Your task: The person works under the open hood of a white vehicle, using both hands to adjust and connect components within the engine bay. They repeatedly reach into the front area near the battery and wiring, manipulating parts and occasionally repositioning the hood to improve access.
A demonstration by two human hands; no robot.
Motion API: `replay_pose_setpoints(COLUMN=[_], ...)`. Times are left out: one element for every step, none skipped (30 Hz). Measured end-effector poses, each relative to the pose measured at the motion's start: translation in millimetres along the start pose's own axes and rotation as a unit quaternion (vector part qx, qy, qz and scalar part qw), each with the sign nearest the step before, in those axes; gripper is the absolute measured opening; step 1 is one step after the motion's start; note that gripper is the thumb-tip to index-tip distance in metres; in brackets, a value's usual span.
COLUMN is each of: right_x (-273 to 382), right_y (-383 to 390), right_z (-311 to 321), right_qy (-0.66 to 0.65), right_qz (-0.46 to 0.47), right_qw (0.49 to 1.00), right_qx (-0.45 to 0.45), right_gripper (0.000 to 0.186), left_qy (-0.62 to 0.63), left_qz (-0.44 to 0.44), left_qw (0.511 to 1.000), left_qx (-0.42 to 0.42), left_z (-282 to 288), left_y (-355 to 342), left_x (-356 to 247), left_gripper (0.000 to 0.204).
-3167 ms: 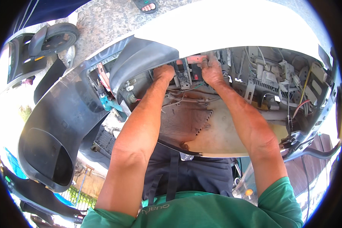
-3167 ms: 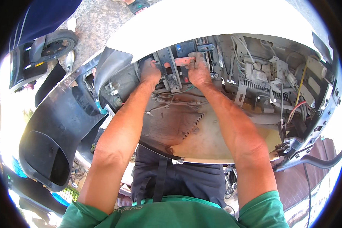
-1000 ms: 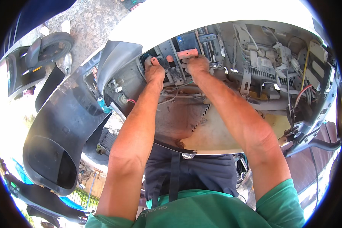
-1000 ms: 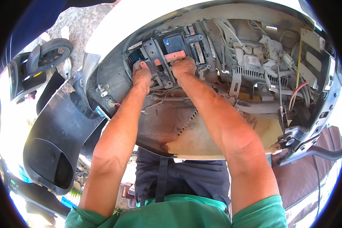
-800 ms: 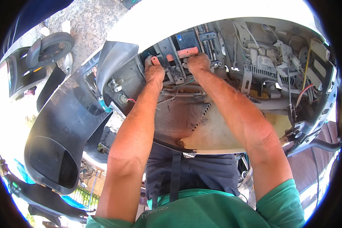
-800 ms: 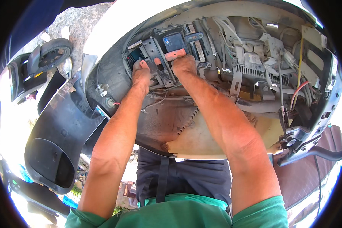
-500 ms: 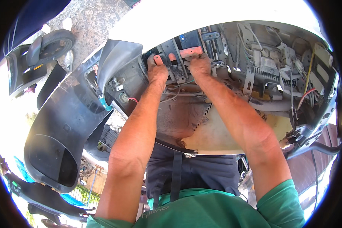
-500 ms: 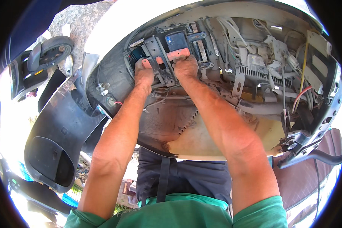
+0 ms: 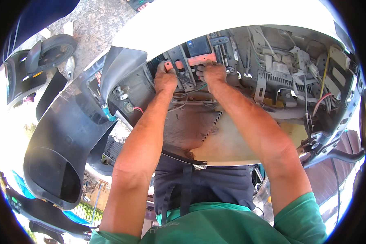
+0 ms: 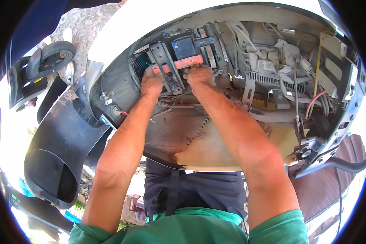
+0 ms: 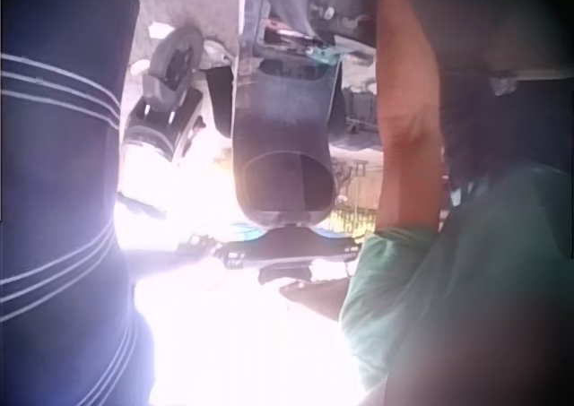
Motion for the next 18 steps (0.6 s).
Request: replay_pose_setpoints(right_x=[0.2, 0.5, 0.9, 1.2, 0.9, 1.2, 3.5, -4.7, -26.4, -22.2, -17.9, -16.8, -3.8, 4.2, 11.4, 19.6, 30.4, 41.1], right_y=[-1.5, -3.1, -4.7, -1.4, 1.4, 3.6, 5.8, -17.6, -58.6, -54.7, -50.3, -42.4, -22.0, -11.9, -3.5, 5.1, 15.5, 26.1], right_z=[2.1, 4.1, 6.0, 2.0, -0.7, -3.6, -4.1, 6.3, 20.7, 14.9, 10.3, 17.3, 15.8, 16.6, 17.3, 20.8, 21.3, 21.4], right_qy=[0.005, 0.01, 0.015, 0.023, 0.04, 0.057, 0.074, 0.181, 0.281, 0.34, 0.396, 0.4, 0.407, 0.429, 0.45, 0.471, 0.505, 0.539], right_qz=[-0.003, -0.005, -0.008, -0.014, -0.033, -0.052, -0.069, -0.017, 0.035, 0.061, 0.088, 0.091, 0.095, 0.113, 0.131, 0.149, 0.158, 0.167], right_qw=[1.0, 1.0, 1.0, 1.0, 0.999, 0.997, 0.995, 0.983, 0.959, 0.938, 0.914, 0.912, 0.908, 0.896, 0.883, 0.869, 0.848, 0.826], right_qx=[0.002, 0.005, 0.008, 0.016, 0.006, -0.004, -0.016, -0.018, -0.018, -0.014, -0.014, -0.021, -0.027, -0.021, -0.016, -0.014, -0.013, -0.012], right_gripper=[0.024, 0.024, 0.025, 0.027, 0.028, 0.029, 0.03, 0.03, 0.031, 0.032, 0.033, 0.034, 0.035, 0.035, 0.035, 0.036, 0.035, 0.034], left_qy=[0.011, 0.0, -0.011, -0.013, -0.014, -0.015, -0.02, -0.029, -0.041, -0.037, -0.037, -0.037, -0.036, -0.04, -0.044, -0.047, -0.052, -0.056], left_qz=[0.018, 0.019, 0.019, 0.014, 0.01, 0.006, 0.011, 0.009, 0.004, -0.013, -0.008, -0.003, 0.003, 0.007, 0.011, 0.013, 0.02, 0.027], left_qw=[1.0, 1.0, 1.0, 1.0, 1.0, 0.999, 0.999, 0.999, 0.999, 0.999, 0.999, 0.998, 0.998, 0.998, 0.999, 0.999, 0.998, 0.998], left_qx=[-0.005, -0.002, 0.001, -0.009, -0.02, -0.031, -0.031, -0.023, -0.017, -0.022, -0.032, -0.042, -0.052, -0.041, -0.029, -0.015, -0.018, -0.022], left_z=[2.5, 2.8, 2.1, 3.4, 4.1, 5.5, 6.9, 4.0, 0.5, 4.5, 5.8, 6.1, 9.4, 9.9, 11.3, 9.6, 11.0, 12.7], left_y=[0.7, 3.6, 6.7, 8.3, 9.9, 10.9, 11.1, 12.5, 15.3, 12.0, 12.7, 15.8, 17.5, 17.4, 16.3, 16.6, 18.3, 21.5], left_x=[-5.1, -7.4, -10.6, -8.8, -7.1, -5.3, -8.0, -18.5, -29.1, -25.2, -19.0, -12.4, -10.2, -12.2, -14.2, -19.0, -23.1, -26.2], left_gripper=[0.047, 0.044, 0.042, 0.04, 0.039, 0.038, 0.036, 0.035, 0.034, 0.033, 0.033, 0.033, 0.033, 0.033, 0.032, 0.032, 0.032, 0.032])
Point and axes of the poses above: each hand's wrist, its own y-axis away from the middle knuckle, its own z-axis out of the back of the hand, x = y × z, the point moved 5 cm from there along -y, towards the middle knuckle, and after that the axes turned 2 degrees about x, right-handed, at the moved point
